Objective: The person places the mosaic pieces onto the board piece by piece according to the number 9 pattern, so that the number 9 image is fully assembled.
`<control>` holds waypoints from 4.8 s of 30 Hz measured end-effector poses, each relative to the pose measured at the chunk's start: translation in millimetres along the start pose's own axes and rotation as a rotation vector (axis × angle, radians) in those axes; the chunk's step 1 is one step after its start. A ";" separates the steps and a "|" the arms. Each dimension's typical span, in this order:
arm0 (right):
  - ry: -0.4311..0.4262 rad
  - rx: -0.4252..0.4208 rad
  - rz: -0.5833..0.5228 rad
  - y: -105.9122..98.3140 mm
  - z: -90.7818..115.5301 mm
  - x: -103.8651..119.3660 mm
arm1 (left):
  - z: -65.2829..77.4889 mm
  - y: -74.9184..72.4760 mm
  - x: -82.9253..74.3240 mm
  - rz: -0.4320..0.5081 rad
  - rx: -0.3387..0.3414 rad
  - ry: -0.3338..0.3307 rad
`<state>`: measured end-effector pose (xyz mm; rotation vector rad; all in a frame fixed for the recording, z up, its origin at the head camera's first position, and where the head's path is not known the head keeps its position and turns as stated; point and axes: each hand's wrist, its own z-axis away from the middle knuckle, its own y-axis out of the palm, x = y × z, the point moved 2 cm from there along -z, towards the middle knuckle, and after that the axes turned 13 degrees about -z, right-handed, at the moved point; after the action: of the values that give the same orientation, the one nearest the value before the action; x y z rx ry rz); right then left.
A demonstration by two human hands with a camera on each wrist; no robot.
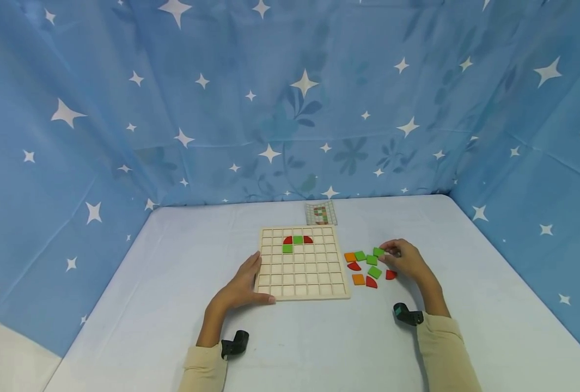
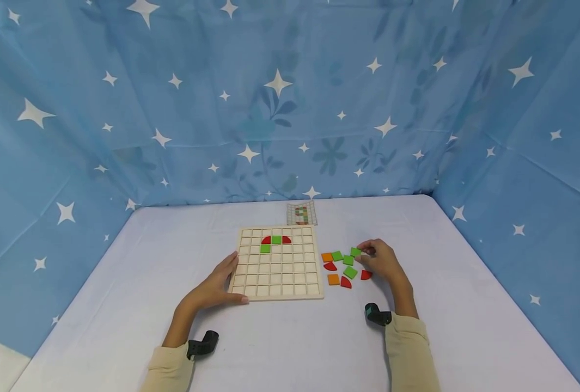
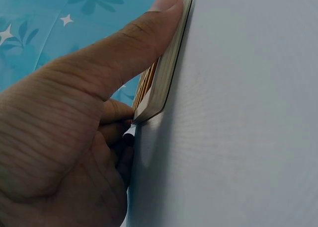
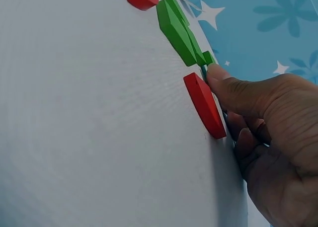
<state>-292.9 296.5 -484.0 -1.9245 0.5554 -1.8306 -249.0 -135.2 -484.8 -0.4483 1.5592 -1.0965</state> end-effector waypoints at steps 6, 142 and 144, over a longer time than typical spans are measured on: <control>-0.004 0.000 0.000 0.6 1.9 -0.8 | -1.0 2.4 1.3 -0.013 0.004 -0.004; -0.308 0.081 0.025 133.2 -35.6 88.1 | 1.3 -1.0 -0.1 -0.035 0.002 0.016; -0.301 0.081 0.027 133.1 -36.2 88.0 | 1.1 -1.0 -0.2 -0.038 0.001 0.019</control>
<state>-324.2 135.9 -483.8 -2.0735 0.3987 -1.4834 -248.1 -136.0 -483.8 -0.4698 1.5724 -1.1328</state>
